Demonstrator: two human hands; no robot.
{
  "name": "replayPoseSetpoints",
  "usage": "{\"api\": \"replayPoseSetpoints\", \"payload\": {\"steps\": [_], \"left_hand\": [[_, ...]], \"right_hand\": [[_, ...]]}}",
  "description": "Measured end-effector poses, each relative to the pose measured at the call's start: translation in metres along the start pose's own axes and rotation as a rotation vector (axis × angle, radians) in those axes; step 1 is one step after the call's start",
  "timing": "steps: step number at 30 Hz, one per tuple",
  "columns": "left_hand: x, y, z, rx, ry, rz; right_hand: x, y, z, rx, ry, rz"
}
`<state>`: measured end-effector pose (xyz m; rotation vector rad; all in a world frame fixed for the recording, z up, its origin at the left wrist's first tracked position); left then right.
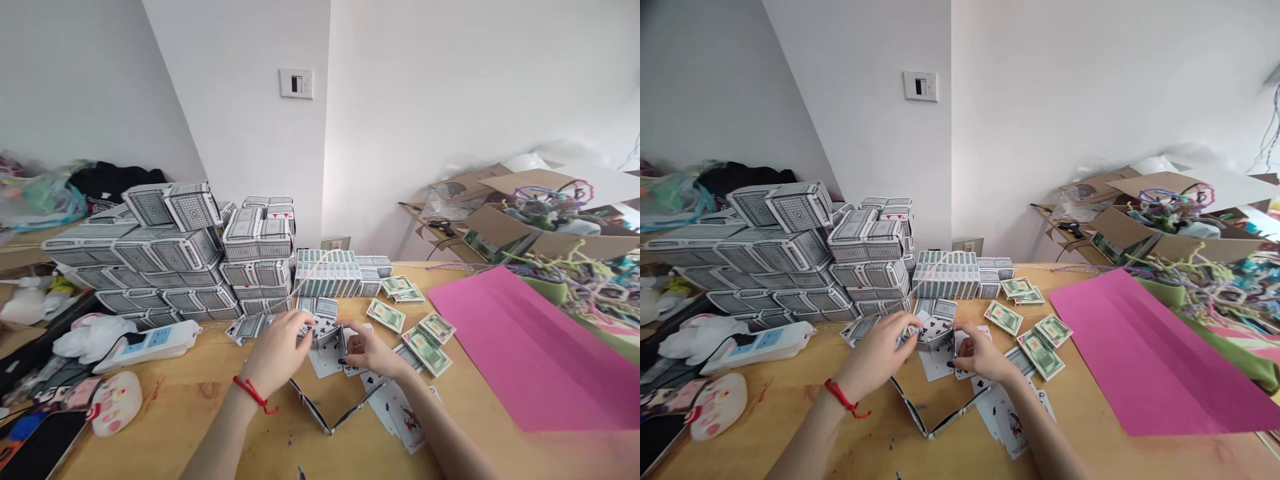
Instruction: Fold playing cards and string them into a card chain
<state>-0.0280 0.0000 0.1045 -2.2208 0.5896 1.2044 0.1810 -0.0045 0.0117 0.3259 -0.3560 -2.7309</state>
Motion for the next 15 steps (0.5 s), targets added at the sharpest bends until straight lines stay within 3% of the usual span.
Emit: {"api": "replayPoseSetpoints", "payload": {"steps": [4,7,12,15], "left_hand": [[0.021,0.005,-0.029,0.191,0.13,0.389],[0.043,0.01,-0.042,0.233,0.073,0.589],[0.053,0.011,-0.047,0.195,-0.136,0.598],[0.048,0.01,-0.044,0.127,-0.177,0.61]], "right_hand": [[0.001,-0.001,-0.001,-0.012,0.008,0.002],[0.0,0.0,-0.001,-0.033,0.019,0.006],[-0.008,0.001,0.002,-0.066,0.091,-0.005],[-0.021,0.001,0.002,-0.072,0.214,-0.155]]}}
Point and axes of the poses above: each hand's wrist, its own y-axis away from the middle knuckle, its own x-axis out of the palm, z = x × y, the point moved 1 cm from there along -y, towards the middle knuckle, and after that the axes turned 14 degrees about x, right-handed, at the moved point
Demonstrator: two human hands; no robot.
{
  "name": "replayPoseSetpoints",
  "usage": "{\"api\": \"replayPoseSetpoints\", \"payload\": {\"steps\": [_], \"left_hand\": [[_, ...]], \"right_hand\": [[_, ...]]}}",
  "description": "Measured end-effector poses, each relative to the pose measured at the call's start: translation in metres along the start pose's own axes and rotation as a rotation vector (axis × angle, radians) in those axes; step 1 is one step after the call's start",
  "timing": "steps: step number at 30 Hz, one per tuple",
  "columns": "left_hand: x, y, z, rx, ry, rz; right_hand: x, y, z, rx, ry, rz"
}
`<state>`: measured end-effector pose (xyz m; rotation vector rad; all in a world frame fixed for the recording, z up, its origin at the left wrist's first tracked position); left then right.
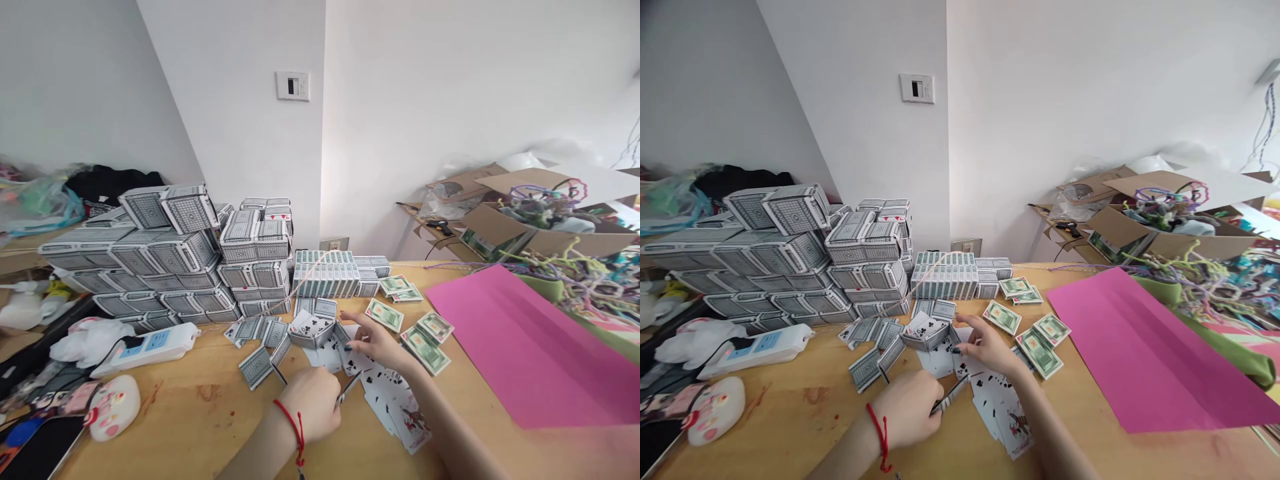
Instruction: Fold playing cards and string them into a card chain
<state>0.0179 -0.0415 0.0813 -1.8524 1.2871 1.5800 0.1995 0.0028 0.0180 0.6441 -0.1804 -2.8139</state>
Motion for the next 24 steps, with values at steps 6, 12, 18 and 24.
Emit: {"api": "replayPoseSetpoints", "payload": {"steps": [6,12,18,24], "left_hand": [[-0.008,0.005,0.01,-0.011,0.156,-0.026],[-0.018,0.006,0.042,-0.025,0.227,-0.458],[-0.016,0.008,0.074,-0.17,0.007,-0.582],[-0.011,0.008,0.088,-0.19,-0.01,-0.529]], "right_hand": [[-0.021,0.001,-0.014,0.082,0.358,-0.087],[-0.021,0.001,-0.018,0.128,0.433,-0.171],[-0.026,-0.004,-0.013,0.102,0.411,-0.304],[-0.034,0.001,-0.006,0.189,0.356,-0.411]]}}
Point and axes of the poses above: each hand's wrist, its own y-axis away from the middle knuckle, its own x-axis out of the palm, z = x × y, the point moved 1 cm from there along -y, towards the middle knuckle, and after that the axes turned 14 degrees about x, right-handed, at the moved point
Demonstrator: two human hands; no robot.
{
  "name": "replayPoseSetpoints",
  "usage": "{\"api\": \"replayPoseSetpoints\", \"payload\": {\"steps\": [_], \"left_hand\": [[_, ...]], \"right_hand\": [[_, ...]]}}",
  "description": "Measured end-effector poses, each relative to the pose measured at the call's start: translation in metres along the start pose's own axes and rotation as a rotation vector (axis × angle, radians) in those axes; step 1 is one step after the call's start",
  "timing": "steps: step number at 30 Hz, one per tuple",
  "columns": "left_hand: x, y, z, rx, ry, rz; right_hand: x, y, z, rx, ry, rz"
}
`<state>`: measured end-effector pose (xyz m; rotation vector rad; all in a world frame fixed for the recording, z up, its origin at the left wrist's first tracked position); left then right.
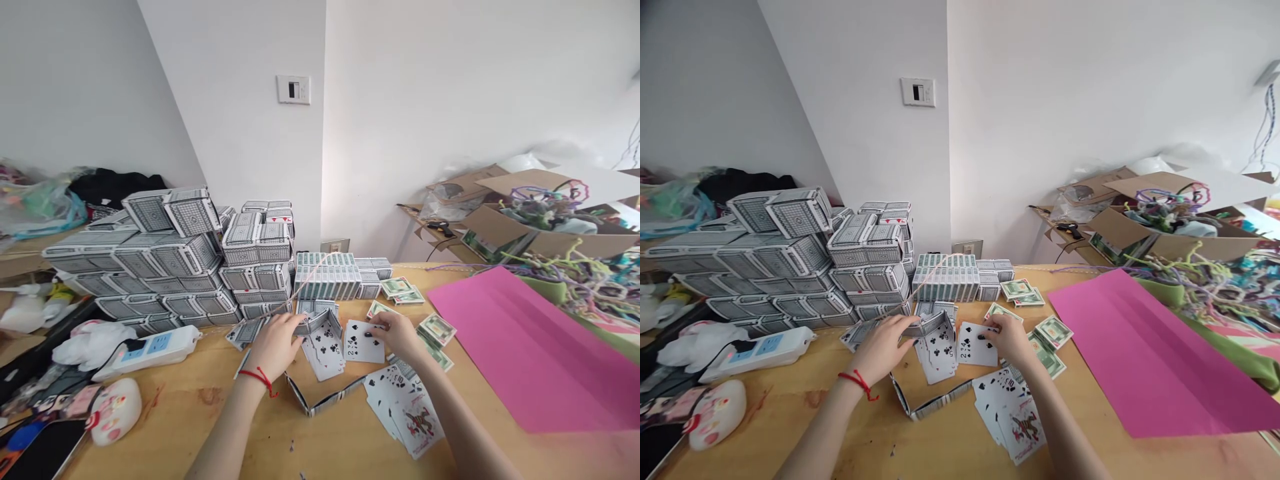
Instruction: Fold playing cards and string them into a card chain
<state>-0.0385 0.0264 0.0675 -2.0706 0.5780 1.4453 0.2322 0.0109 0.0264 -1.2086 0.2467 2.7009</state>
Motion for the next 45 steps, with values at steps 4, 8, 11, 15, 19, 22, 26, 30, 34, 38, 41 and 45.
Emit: {"api": "replayPoseSetpoints", "payload": {"steps": [4,8,11,15,19,22,26,30,34,38,41,45], "left_hand": [[0.006,0.0,0.006,-0.063,-0.054,0.152],[0.004,0.008,0.004,-0.142,-0.067,0.331],[0.0,0.016,0.0,-0.217,-0.052,0.432],[-0.003,0.014,-0.007,-0.209,0.004,0.302],[0.007,0.002,-0.01,0.038,0.097,0.061],[0.021,-0.003,-0.008,0.072,0.199,0.068],[0.03,-0.004,0.0,0.02,0.268,0.026],[0.029,-0.005,0.007,-0.032,0.319,-0.028],[0.03,-0.005,0.01,-0.076,0.352,-0.07],[0.031,-0.006,0.011,-0.085,0.348,-0.078],[0.03,-0.006,0.011,-0.12,0.336,-0.06],[0.028,-0.007,0.01,-0.149,0.329,-0.041]], "right_hand": [[-0.004,0.001,0.001,0.013,-0.013,-0.047],[-0.002,-0.001,-0.001,-0.039,-0.068,-0.118],[0.002,-0.003,-0.004,0.02,-0.124,-0.138],[0.001,-0.001,-0.002,0.049,-0.17,-0.164],[-0.002,0.003,0.005,0.01,-0.201,-0.196],[0.005,0.006,0.008,-0.019,-0.274,-0.116],[0.022,0.01,0.011,-0.014,-0.385,0.128],[0.032,0.014,0.014,-0.148,-0.363,0.187],[0.034,0.016,0.015,-0.283,-0.202,0.13],[0.034,0.016,0.013,-0.32,-0.138,0.057],[0.033,0.015,0.011,-0.324,-0.144,0.004],[0.033,0.015,0.011,-0.336,-0.125,0.008]]}}
Point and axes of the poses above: each hand's wrist, its own y-axis away from the middle knuckle, its own x-axis out of the palm, z = x × y, the point moved 1 cm from there along -y, towards the middle knuckle, and after that the axes turned 14 degrees about x, right-handed, at the moved point
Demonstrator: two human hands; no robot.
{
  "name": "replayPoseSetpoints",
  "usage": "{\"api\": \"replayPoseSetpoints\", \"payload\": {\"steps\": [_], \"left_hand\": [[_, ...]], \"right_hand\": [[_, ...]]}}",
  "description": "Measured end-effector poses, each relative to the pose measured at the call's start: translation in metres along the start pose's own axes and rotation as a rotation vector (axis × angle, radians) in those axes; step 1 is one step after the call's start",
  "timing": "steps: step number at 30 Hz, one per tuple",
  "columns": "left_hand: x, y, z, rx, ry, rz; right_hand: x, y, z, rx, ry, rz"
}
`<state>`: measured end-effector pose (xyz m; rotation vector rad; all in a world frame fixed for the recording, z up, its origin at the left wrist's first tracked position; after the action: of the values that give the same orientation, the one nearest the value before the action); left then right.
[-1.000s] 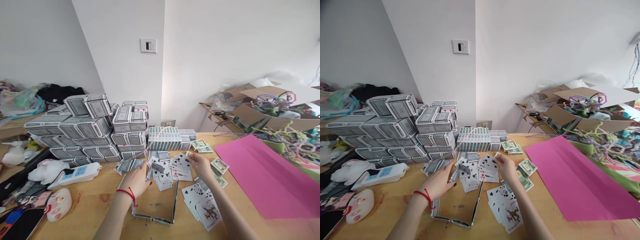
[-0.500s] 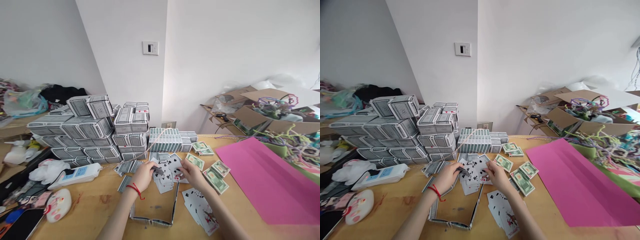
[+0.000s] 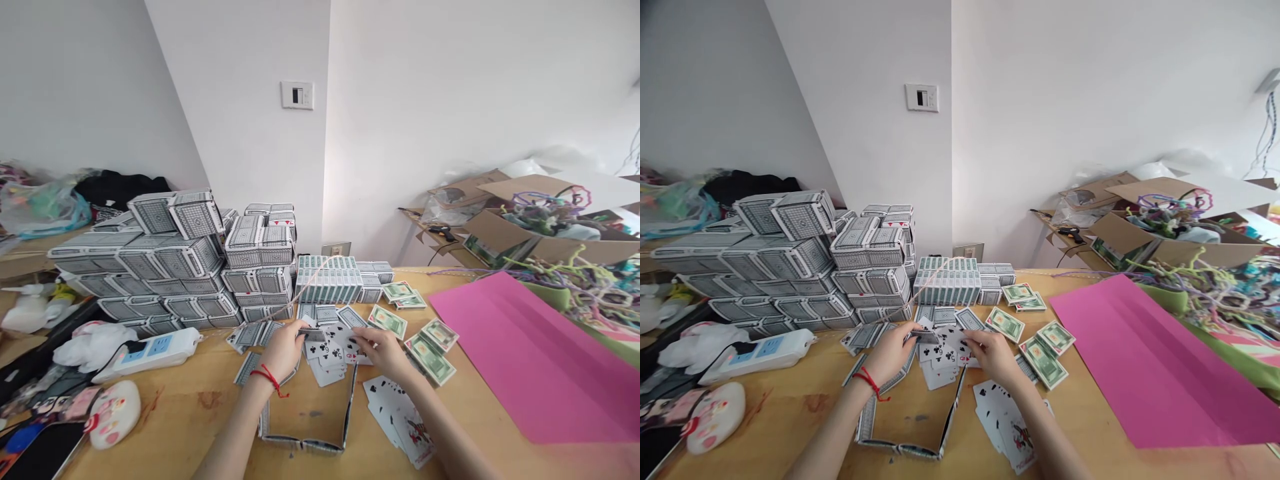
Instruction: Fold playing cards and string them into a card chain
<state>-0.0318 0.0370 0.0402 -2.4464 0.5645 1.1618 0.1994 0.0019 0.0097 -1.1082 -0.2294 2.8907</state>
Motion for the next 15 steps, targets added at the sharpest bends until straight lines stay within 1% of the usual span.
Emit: {"api": "replayPoseSetpoints", "payload": {"steps": [8,13,15], "left_hand": [[-0.002,0.0,-0.004,-0.011,-0.026,0.014],[0.0,0.0,-0.004,-0.01,-0.039,0.021],[0.001,0.0,-0.003,-0.023,-0.046,0.026]], "right_hand": [[0.002,0.001,0.002,-0.024,0.067,0.006],[0.002,0.002,0.009,-0.104,0.155,0.052],[0.0,0.003,0.011,-0.127,0.19,0.047]]}}
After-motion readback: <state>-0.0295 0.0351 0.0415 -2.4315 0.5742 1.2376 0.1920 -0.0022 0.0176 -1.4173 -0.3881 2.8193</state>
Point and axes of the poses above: each hand's wrist, its own y-axis away from the middle knuckle, its own x-axis out of the palm, z = x × y, the point moved 1 cm from there along -y, towards the middle knuckle, and after that the axes turned 14 degrees about x, right-handed, at the moved point
